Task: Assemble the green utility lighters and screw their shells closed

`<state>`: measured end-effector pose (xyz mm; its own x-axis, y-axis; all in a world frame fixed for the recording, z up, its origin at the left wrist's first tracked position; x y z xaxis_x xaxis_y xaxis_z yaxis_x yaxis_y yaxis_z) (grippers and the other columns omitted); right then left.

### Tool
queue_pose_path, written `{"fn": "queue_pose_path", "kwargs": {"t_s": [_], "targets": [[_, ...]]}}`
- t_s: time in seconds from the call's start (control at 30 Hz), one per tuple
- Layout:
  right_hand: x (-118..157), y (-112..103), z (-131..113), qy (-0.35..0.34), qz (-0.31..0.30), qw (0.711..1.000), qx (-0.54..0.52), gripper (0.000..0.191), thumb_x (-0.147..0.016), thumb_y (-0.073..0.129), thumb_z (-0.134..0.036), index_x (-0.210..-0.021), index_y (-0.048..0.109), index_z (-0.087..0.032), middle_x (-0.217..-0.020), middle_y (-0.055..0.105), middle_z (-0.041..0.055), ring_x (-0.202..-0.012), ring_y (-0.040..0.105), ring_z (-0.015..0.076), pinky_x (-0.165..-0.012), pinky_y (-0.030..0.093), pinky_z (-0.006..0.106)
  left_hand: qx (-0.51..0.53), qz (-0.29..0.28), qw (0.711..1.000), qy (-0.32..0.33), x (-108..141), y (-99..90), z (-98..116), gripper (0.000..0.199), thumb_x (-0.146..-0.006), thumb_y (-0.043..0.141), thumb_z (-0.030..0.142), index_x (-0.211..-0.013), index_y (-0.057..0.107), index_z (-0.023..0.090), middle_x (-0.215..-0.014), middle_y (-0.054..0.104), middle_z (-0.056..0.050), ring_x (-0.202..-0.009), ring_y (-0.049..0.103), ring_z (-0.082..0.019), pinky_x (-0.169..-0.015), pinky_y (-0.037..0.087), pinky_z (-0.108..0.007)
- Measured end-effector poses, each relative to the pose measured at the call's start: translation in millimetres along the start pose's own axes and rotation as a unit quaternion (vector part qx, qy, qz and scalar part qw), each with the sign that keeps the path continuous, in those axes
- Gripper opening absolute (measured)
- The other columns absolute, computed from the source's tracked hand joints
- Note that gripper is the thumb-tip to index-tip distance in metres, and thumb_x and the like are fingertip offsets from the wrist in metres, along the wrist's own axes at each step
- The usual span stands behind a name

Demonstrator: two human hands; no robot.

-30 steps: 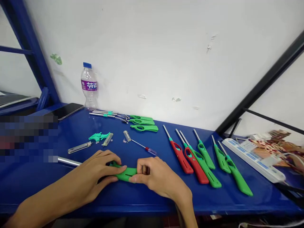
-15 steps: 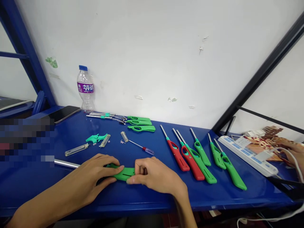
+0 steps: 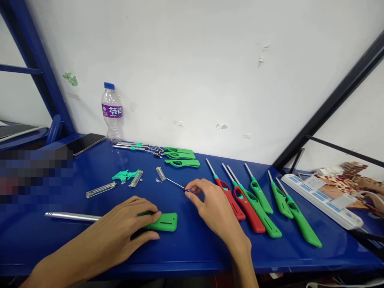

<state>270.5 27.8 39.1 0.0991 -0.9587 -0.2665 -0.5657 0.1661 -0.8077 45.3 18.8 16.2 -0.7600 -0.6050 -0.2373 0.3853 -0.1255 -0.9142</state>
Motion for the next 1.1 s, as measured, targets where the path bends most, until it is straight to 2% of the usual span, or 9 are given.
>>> {"fn": "queue_pose_path", "kwargs": {"t_s": [0.13,0.23,0.3,0.43,0.53,0.63,0.8,0.97,1.1], "targets": [[1,5,4,-0.033,0.011,0.999,0.033,0.013,-0.099,0.068,-0.024,-0.11,0.072,-0.029,-0.113,0.075,0.001,-0.108,0.066,0.0243,-0.097,0.047,0.039,0.023,-0.007,1.0,-0.02,-2,2.0,-1,0.004,-0.1,0.068,0.025,-0.099,0.067,0.021,-0.103,0.071,-0.002,-0.099,0.066,-0.025,-0.098,0.048,-0.046],[0,15,-2,-0.051,0.015,0.998,0.043,0.014,-0.099,0.067,-0.021,-0.11,0.073,-0.027,-0.114,0.075,0.0024,-0.111,0.065,0.025,-0.101,0.045,0.039,0.032,-0.006,0.999,-0.028,-2,5.2,-2,0.006,-0.098,0.069,0.024,-0.097,0.064,0.021,-0.099,0.069,-0.001,-0.095,0.066,-0.025,-0.096,0.05,-0.045],[-6,25,-12,-0.054,-0.004,0.997,0.048,0.013,-0.099,0.067,-0.02,-0.109,0.073,-0.026,-0.112,0.076,0.0029,-0.108,0.067,0.0236,-0.098,0.047,0.036,0.028,0.002,0.999,-0.018,-2,6.4,-2,0.006,-0.098,0.069,0.022,-0.103,0.066,0.022,-0.104,0.07,-0.001,-0.1,0.067,-0.026,-0.1,0.049,-0.046],[-31,40,-39,-0.048,-0.087,0.99,0.097,0.019,-0.101,0.062,-0.018,-0.115,0.074,-0.026,-0.109,0.079,0.003,-0.099,0.072,0.0213,-0.084,0.047,0.03,0.029,0.019,0.999,-0.002,-2,7.7,-1,0.021,-0.1,0.065,0.021,-0.12,0.066,0.027,-0.119,0.07,-0.001,-0.115,0.065,-0.027,-0.111,0.043,-0.051],[-56,43,-48,-0.049,-0.11,0.986,0.116,0.02,-0.095,0.07,-0.017,-0.111,0.076,-0.027,-0.1,0.082,0.0021,-0.097,0.074,0.0233,-0.074,0.044,0.029,0.029,0.01,0.999,-0.008,-2,9.4,-1,0.024,-0.101,0.063,0.022,-0.124,0.067,0.028,-0.117,0.07,-0.002,-0.113,0.065,-0.028,-0.108,0.046,-0.053],[-73,47,-46,-0.053,-0.126,0.982,0.13,0.018,-0.092,0.074,-0.018,-0.108,0.077,-0.027,-0.096,0.082,0.0016,-0.094,0.075,0.0218,-0.07,0.042,0.027,0.026,0.01,1.0,-0.009,-3,9.6,-2,0.028,-0.102,0.063,0.024,-0.129,0.066,0.028,-0.116,0.07,-0.003,-0.114,0.065,-0.029,-0.107,0.047,-0.054],[-77,57,-39,-0.056,-0.12,0.98,0.145,0.012,-0.098,0.07,-0.028,-0.108,0.076,-0.027,-0.097,0.081,0.0011,-0.093,0.074,0.0205,-0.071,0.041,0.027,0.03,-0.001,0.999,-0.02,-4,7.6,0,0.029,-0.102,0.063,0.024,-0.131,0.066,0.027,-0.118,0.07,-0.004,-0.115,0.064,-0.029,-0.109,0.046,-0.055],[-74,61,-41,-0.058,-0.101,0.98,0.16,0.013,-0.104,0.062,-0.028,-0.105,0.075,-0.024,-0.106,0.079,0.0056,-0.101,0.072,0.0229,-0.074,0.039,0.027,0.034,-0.006,0.999,-0.024,-4,7.1,0,0.029,-0.103,0.062,0.024,-0.131,0.066,0.028,-0.118,0.068,-0.003,-0.114,0.064,-0.028,-0.108,0.047,-0.054],[-70,55,-43,-0.057,-0.093,0.981,0.159,0.013,-0.103,0.063,-0.027,-0.1,0.075,-0.023,-0.103,0.079,0.0069,-0.099,0.073,0.024,-0.073,0.038,0.028,0.023,-0.004,1.0,-0.017,-3,8.3,0,0.03,-0.103,0.06,0.024,-0.133,0.064,0.027,-0.116,0.066,-0.004,-0.113,0.065,-0.028,-0.108,0.047,-0.055]]}}
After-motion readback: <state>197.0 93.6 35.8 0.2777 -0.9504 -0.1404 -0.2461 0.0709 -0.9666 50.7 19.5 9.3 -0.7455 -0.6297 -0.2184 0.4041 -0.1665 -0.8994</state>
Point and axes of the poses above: each hand's wrist, its own x-axis away from the middle knuckle, its own y-axis out of the palm, z = x × y, the point moved 4 cm from there along -x, towards the middle knuckle
